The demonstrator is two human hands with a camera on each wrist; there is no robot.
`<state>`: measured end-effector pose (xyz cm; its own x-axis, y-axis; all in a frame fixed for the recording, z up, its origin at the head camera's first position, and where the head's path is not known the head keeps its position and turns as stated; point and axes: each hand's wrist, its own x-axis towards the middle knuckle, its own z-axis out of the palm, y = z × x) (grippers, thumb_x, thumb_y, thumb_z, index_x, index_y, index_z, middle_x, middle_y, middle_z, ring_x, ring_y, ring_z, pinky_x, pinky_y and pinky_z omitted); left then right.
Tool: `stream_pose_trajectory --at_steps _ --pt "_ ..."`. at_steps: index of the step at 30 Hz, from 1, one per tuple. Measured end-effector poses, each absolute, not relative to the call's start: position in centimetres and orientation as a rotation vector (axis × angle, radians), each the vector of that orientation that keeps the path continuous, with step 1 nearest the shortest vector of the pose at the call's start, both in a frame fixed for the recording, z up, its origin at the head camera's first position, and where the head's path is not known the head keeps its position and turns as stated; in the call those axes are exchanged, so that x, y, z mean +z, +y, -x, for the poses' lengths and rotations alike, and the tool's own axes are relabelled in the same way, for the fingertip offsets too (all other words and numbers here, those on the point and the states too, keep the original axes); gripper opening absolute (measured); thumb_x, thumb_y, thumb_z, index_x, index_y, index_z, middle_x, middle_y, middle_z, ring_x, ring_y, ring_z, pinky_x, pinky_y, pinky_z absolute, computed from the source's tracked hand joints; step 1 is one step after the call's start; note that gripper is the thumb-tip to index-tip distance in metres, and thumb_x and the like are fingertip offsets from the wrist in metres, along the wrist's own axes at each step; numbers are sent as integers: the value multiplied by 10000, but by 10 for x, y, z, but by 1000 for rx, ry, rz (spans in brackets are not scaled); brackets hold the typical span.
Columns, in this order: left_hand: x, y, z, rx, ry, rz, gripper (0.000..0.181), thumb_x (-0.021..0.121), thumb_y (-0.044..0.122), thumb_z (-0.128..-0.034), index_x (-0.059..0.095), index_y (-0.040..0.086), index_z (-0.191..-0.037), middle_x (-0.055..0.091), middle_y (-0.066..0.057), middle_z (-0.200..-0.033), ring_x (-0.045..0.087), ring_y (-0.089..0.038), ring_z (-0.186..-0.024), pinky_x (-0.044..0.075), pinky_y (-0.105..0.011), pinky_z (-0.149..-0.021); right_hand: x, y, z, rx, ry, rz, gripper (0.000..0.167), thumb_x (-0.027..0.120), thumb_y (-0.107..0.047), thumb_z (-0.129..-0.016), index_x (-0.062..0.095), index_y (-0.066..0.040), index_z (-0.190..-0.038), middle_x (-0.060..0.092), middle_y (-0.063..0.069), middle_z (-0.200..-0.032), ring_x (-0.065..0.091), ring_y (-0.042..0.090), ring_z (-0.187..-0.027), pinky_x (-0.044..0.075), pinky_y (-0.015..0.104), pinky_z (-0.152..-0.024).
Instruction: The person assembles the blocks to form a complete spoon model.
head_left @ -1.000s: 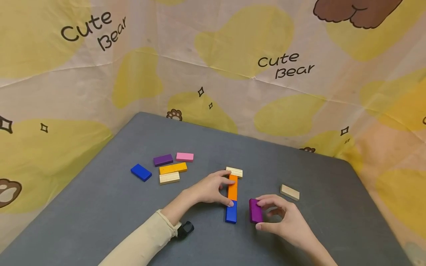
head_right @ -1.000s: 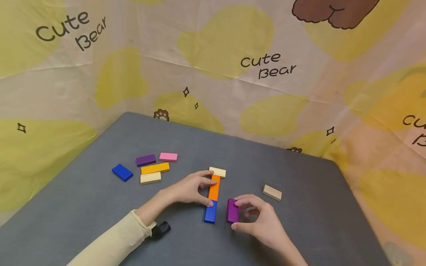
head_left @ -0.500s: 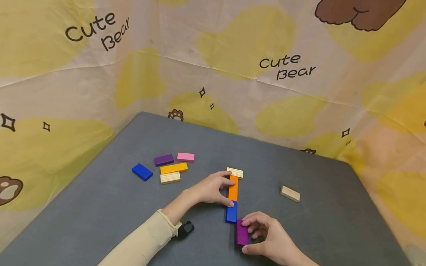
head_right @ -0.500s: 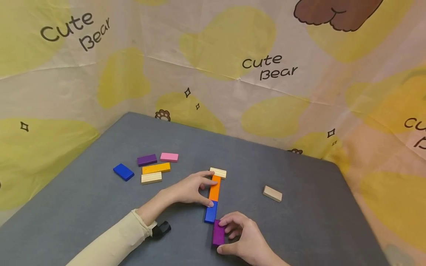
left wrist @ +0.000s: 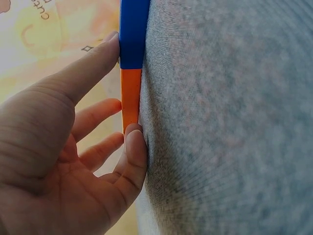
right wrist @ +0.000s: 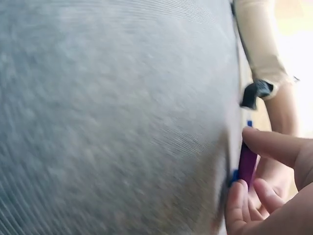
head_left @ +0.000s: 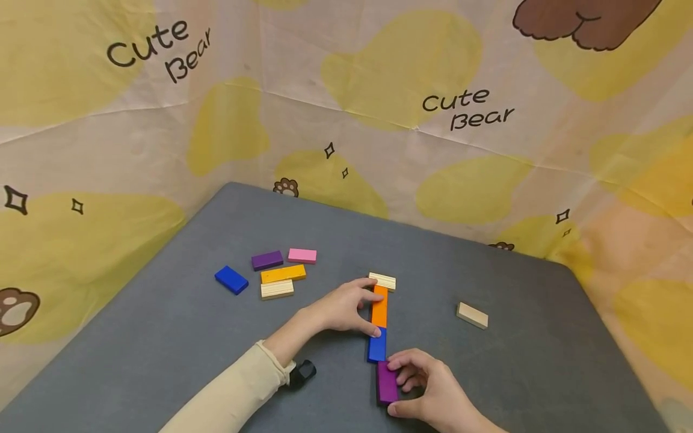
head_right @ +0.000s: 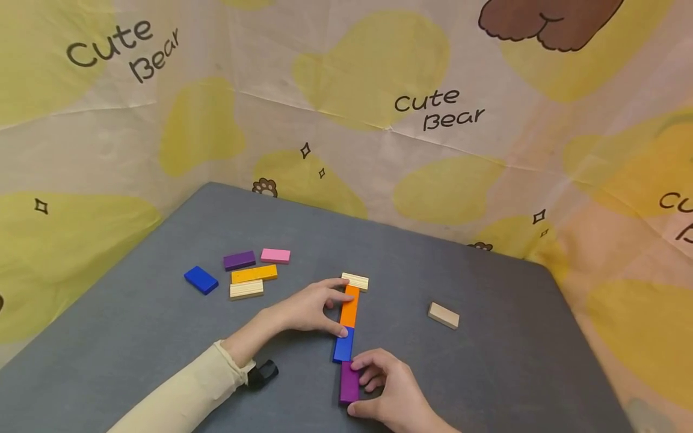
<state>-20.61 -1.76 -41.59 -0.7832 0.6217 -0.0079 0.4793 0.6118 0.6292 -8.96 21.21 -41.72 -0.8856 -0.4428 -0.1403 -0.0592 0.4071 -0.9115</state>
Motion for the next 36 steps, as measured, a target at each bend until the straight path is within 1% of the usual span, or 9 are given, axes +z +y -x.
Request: stream_pose_trajectory --at_steps 5,13,20,36 --pt "-416 -18 206 932 2613 -909 680 822 426 -787 611 131 -1363 348 -68 -1546 322 -275 -1398 304 -446 -1101 -423 206 88 -1466 2346 463 515 917 -99 -671 646 -64 -1108 575 84 -1100 595 199 -856 532 277 -744" --pt "-415 -18 205 929 2611 -909 686 814 439 -791 605 138 -1371 343 -69 -1549 315 -277 -1401 300 -461 -1101 -423 200 87 -1492 2344 477 479 923 -105 -666 653 -52 -1058 553 97 -1073 594 206 -841 534 278 -743" --pt "-414 -18 205 922 2616 -907 679 812 425 -799 599 139 -1377 338 -69 -1552 312 -275 -1402 295 -460 -1103 -422 196 90 -1414 2390 439 477 933 -162 -661 661 -89 -1046 548 63 -1022 578 191 -811 518 265 -719" --pt "-415 -17 205 907 2614 -908 670 810 413 -804 600 135 -1376 340 -71 -1551 318 -273 -1399 304 -455 -1099 -423 196 92 -1377 2379 416 482 933 -181 -663 663 -105 -1055 550 49 -1016 574 195 -809 513 259 -712"
